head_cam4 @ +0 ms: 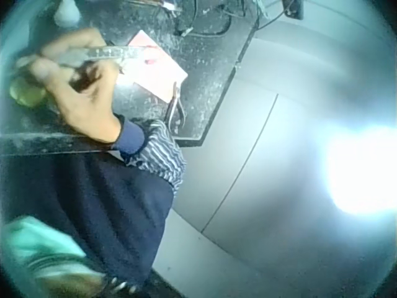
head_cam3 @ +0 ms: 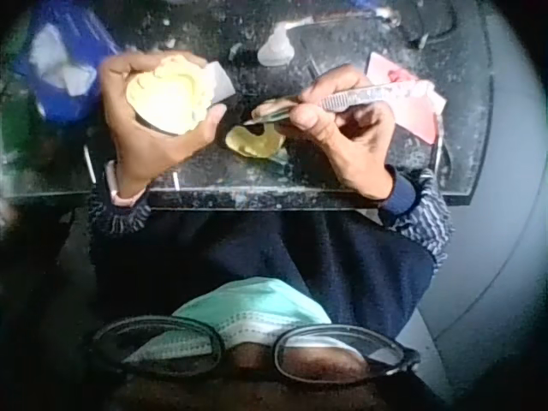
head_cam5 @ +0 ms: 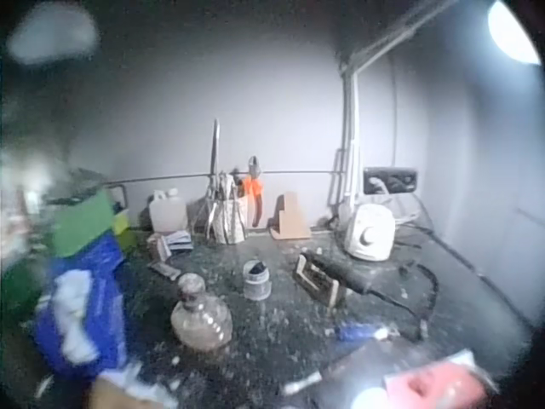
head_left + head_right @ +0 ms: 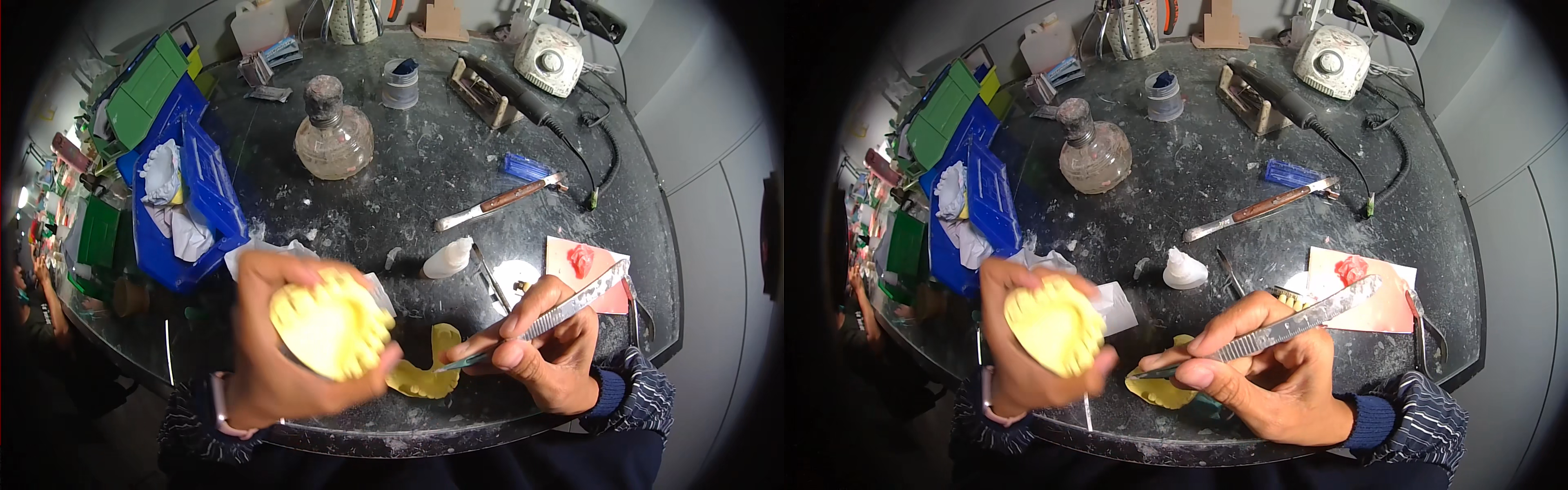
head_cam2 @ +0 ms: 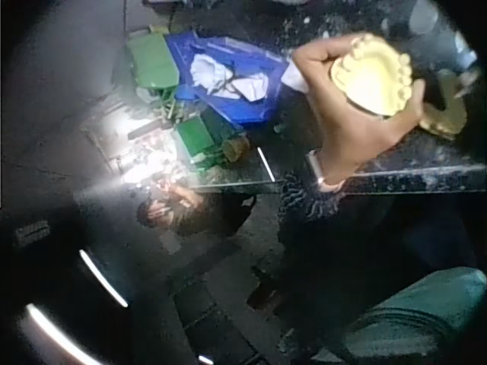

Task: The person fits dental cast models together, scrapes a dental cast using a metal carving tool, and positions an artificial tooth onto it. The person then lights a burner with a lighter and coats the dental cast using a brush.

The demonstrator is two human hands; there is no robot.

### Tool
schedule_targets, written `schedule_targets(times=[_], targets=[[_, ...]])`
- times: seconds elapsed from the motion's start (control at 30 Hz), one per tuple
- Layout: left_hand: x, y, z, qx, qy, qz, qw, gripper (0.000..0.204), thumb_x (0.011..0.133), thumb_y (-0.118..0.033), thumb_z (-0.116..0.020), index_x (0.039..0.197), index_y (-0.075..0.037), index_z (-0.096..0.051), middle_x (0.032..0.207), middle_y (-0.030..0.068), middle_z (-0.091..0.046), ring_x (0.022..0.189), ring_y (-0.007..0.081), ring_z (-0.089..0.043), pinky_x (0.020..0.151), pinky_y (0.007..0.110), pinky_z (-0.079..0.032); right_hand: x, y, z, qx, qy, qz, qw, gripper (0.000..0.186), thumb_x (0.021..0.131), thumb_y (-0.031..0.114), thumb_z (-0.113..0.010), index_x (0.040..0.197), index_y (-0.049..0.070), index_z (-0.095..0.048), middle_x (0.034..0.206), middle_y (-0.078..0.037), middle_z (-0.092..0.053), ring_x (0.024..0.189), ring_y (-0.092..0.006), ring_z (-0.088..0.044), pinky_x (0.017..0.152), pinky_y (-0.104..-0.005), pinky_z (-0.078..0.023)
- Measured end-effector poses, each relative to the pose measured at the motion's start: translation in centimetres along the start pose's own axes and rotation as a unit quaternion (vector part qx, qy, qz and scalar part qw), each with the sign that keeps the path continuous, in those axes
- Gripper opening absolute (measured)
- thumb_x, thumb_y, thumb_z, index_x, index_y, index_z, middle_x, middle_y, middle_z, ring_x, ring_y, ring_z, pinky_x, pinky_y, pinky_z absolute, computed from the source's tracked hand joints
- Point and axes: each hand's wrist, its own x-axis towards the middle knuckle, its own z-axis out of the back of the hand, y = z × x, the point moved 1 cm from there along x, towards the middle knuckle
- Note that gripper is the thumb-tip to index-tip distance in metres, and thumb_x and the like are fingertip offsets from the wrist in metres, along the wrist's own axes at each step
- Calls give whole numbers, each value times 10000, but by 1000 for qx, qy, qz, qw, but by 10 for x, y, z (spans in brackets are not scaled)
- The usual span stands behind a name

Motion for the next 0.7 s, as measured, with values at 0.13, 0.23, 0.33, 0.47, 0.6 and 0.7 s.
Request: schedule_targets(times=[0.13, 0.23, 0.33, 0.47, 0.6, 0.7], targets=[[4, 1, 18, 100, -63, 103, 988, 607, 617, -25, -809, 1100, -17, -441, 1050, 129, -569, 928, 143, -576, 814, 284, -483, -2, -2, -2, 62, 15, -2, 998, 177, 873, 26, -598, 956, -21, -448, 885, -227, -655, 957, -357, -646, 798, -392, -577], [12, 7, 18, 274, 2, 60, 960, 530, 563, -140, -841, 990, -17, -553, 971, 103, -563, 879, 219, -593, 781, 323, -472, -1, -7, 0, 82, 22, 23, 996, 138, 868, -82, -562, 979, -71, -481, 888, -208, -643, 990, -368, -630, 851, -402, -559], [11, 8, 15, 286, 13, 53, 957, 542, 559, -169, -831, 1005, -17, -563, 970, 117, -548, 902, 257, -581, 798, 358, -458, -3, -7, 2, 67, 26, 36, 997, 136, 867, -85, -562, 971, -66, -477, 883, -203, -641, 993, -357, -632, 847, -388, -561], [18, -18, 20, 231, -72, -58, 969, 508, 593, -232, -844, 956, 1, -575, 946, 123, -536, 881, 255, -547, 728, 341, -457, -2, -7, 2, 51, 18, 43, 998, 134, 865, -78, -572, 957, -60, -476, 898, -216, -642, 994, -343, -634, 843, -359, -565], [3, -17, 11, 82, -20, -93, 992, 338, 664, -241, -845, 757, -52, -580, 763, 54, -558, 726, 173, -548, 645, 298, -431, -1, -11, 1, 11, 29, 82, 996, 132, 861, -85, -574, 951, -63, -481, 905, -224, -643, 998, -346, -630, 824, -346, -573], [3, -21, 3, 74, -16, -84, 994, 246, 720, -220, -796, 726, -60, -609, 741, 39, -585, 695, 169, -546, 643, 287, -425, -1, -9, 0, -13, 40, 100, 994, 119, 849, -101, -581, 922, -67, -492, 902, -229, -643, 990, -346, -633, 800, -340, -582]])
